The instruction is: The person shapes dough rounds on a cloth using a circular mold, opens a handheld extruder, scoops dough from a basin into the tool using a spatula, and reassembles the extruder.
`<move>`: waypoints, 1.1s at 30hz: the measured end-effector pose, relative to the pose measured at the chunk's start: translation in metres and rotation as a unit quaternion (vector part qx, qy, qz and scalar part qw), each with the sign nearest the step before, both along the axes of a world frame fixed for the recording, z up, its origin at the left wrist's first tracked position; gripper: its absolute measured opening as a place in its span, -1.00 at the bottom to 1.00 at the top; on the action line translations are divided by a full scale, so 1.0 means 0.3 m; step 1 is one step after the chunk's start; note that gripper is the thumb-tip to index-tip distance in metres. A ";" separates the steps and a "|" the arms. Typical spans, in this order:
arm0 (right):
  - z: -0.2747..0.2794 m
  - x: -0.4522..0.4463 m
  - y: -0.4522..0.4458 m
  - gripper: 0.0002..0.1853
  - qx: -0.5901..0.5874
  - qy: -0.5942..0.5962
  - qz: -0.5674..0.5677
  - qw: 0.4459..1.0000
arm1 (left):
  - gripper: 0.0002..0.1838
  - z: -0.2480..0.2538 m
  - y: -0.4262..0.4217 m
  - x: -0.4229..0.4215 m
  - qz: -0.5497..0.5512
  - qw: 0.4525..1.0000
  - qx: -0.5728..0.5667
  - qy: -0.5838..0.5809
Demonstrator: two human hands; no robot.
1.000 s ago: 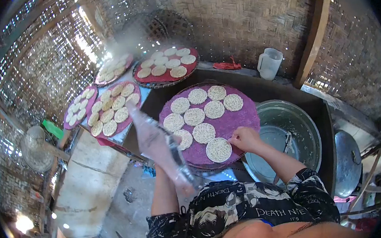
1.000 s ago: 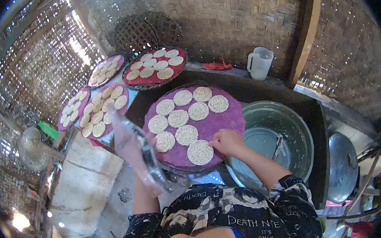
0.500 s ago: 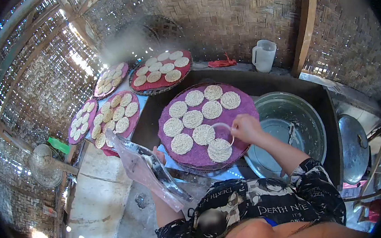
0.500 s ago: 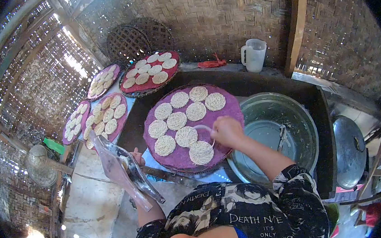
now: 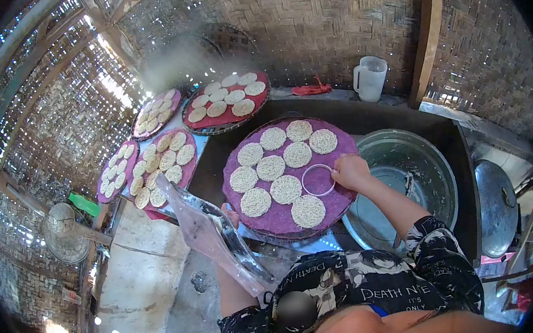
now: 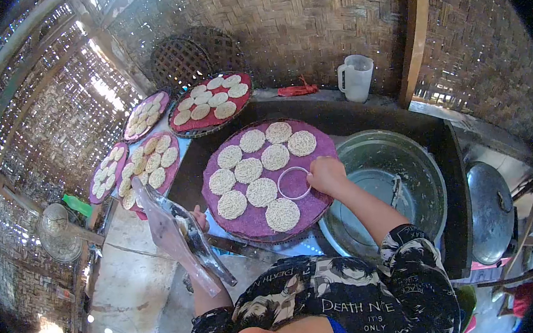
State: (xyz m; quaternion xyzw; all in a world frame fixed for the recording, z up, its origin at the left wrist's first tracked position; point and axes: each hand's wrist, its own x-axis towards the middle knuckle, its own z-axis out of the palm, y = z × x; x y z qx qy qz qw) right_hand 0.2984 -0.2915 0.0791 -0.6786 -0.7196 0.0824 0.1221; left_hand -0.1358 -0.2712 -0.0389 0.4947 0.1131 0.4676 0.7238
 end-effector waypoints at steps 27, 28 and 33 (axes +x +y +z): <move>0.094 0.018 -0.261 -0.34 -0.463 0.649 0.163 0.581 | -0.46 0.729 0.058 0.614 -0.024 0.948 -0.172 -0.268; 0.107 0.036 -0.251 -0.33 -0.485 0.650 0.167 0.561 | -0.45 0.726 0.094 0.629 -0.058 0.946 -0.158 -0.276; 0.251 0.126 -0.223 -0.33 -0.388 0.602 0.111 0.689 | -0.38 0.726 0.189 0.747 -0.070 0.939 -0.155 -0.301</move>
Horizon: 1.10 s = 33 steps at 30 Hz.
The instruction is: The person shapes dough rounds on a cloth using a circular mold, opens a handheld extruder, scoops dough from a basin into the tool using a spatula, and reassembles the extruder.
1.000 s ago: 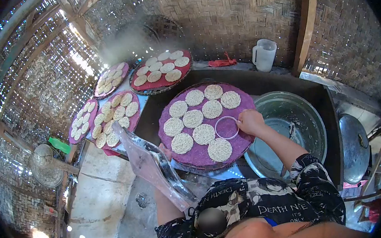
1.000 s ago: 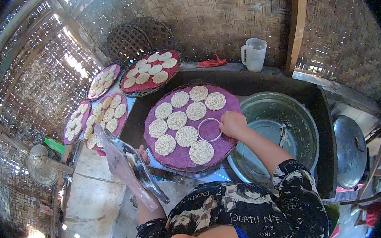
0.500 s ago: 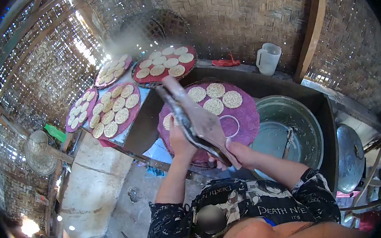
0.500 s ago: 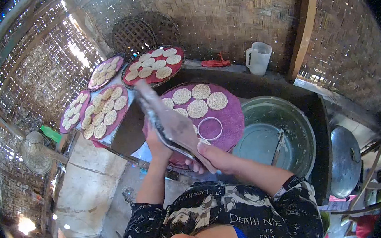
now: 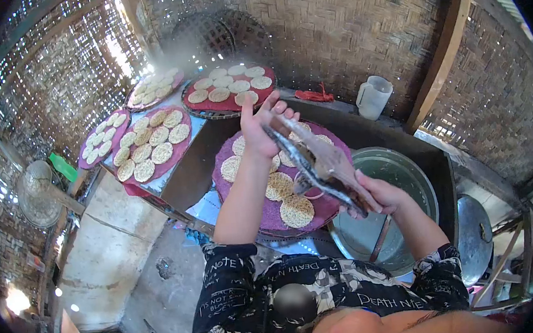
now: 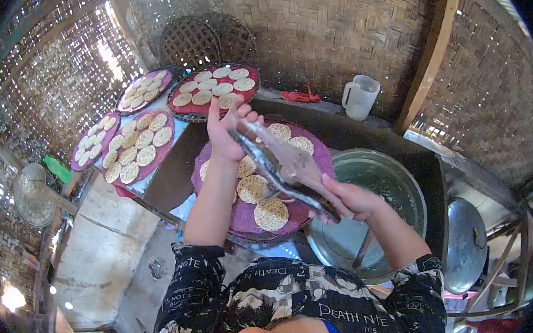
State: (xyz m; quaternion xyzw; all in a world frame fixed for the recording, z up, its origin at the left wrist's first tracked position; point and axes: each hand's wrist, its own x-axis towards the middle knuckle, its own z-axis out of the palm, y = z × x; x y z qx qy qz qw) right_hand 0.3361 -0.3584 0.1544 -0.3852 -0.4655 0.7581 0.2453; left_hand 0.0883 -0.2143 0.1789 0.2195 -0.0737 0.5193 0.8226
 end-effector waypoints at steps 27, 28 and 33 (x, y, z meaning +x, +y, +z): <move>-0.015 -0.042 0.147 -0.36 0.028 -0.264 -0.019 0.964 | -0.50 -0.257 0.084 -0.011 0.136 0.983 -0.126 0.010; -0.022 -0.048 0.159 -0.36 0.048 -0.276 -0.022 0.960 | -0.50 -0.255 0.098 -0.019 0.138 0.983 -0.120 0.008; -0.046 -0.043 0.201 -0.36 0.119 -0.340 -0.056 0.931 | -0.54 -0.251 0.129 -0.008 0.163 0.978 -0.131 0.002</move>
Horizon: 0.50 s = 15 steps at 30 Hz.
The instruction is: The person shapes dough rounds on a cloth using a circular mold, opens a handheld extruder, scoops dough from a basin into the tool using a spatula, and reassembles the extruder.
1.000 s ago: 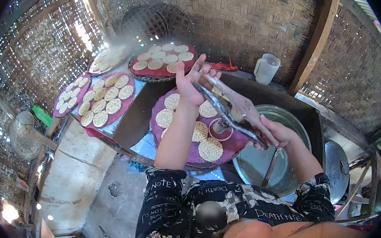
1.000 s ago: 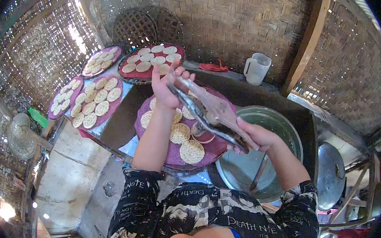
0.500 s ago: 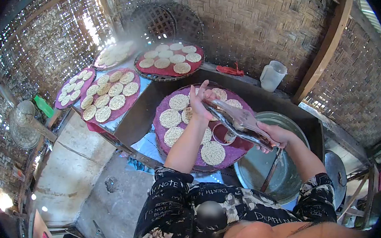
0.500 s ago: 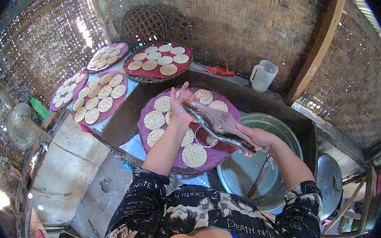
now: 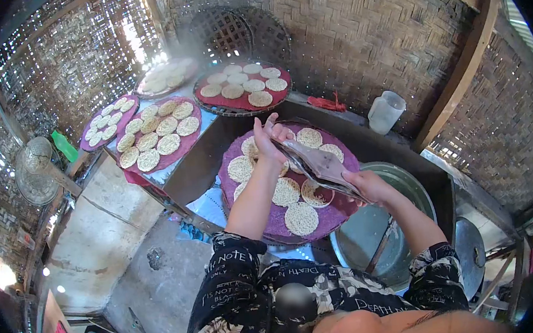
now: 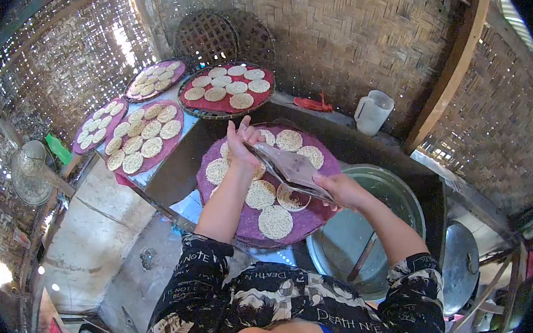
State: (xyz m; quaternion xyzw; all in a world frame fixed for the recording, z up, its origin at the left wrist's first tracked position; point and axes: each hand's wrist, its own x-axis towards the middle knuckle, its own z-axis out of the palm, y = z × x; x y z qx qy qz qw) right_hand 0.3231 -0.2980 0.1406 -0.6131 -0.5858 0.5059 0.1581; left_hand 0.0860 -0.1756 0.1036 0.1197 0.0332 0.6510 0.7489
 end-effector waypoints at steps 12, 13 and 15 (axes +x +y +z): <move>0.070 0.060 -0.093 -0.37 -0.012 -0.064 -0.025 0.998 | -0.52 -0.034 -0.086 0.099 -0.012 0.995 -0.101 -0.021; 0.055 0.060 -0.101 -0.38 -0.017 -0.057 -0.024 0.998 | -0.51 -0.038 -0.091 0.093 -0.015 0.994 -0.109 -0.015; 0.042 0.053 -0.112 -0.38 -0.025 -0.043 -0.024 0.998 | -0.49 -0.042 -0.104 0.070 -0.020 0.992 -0.126 -0.003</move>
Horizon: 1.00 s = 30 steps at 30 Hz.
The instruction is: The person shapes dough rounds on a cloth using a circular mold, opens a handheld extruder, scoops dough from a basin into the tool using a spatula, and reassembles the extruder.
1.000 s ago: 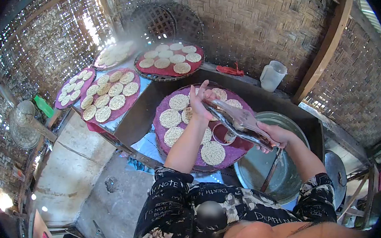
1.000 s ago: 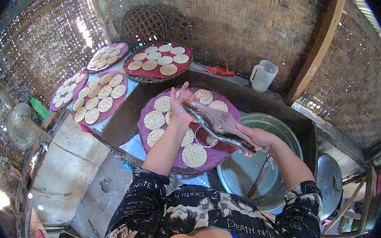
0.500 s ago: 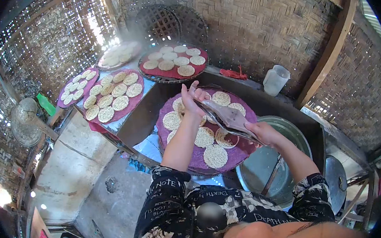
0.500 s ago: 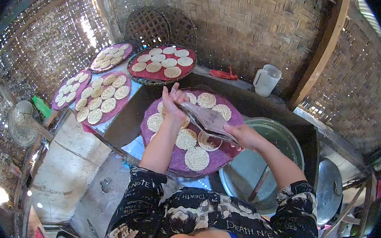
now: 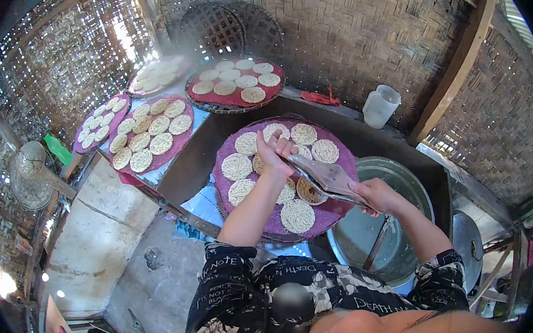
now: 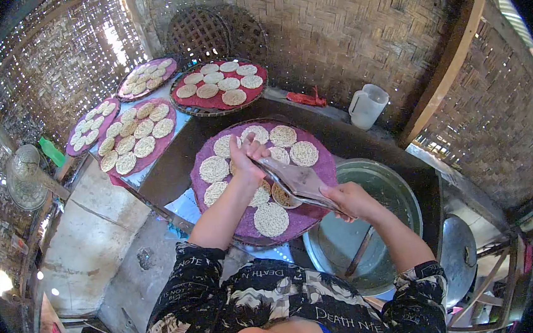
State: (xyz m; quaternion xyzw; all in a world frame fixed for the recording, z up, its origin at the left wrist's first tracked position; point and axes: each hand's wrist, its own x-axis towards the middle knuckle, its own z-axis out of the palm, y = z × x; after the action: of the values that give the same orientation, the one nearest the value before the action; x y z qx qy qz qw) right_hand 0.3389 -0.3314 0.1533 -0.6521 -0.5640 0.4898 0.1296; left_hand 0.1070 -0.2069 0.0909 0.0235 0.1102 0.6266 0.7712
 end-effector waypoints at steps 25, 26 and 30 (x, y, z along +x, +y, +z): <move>0.062 -0.067 -0.027 -0.66 0.122 0.254 -0.031 0.959 | -0.45 0.050 -0.075 -0.008 -0.053 0.807 0.321 0.493; 0.013 -0.098 -0.003 -0.65 0.146 0.270 -0.021 0.952 | -0.53 0.045 -0.130 0.020 0.022 0.712 0.340 0.614; -0.031 -0.137 0.063 -0.65 0.186 0.174 0.009 0.967 | -0.61 0.054 -0.219 -0.045 0.155 0.607 0.275 0.729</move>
State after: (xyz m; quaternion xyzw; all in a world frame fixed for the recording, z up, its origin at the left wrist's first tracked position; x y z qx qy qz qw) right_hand 0.2979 -0.3126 0.1440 -0.5161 -0.6196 0.4833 0.3409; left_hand 0.0936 -0.2725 0.1073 0.6664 0.4601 0.5133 0.2844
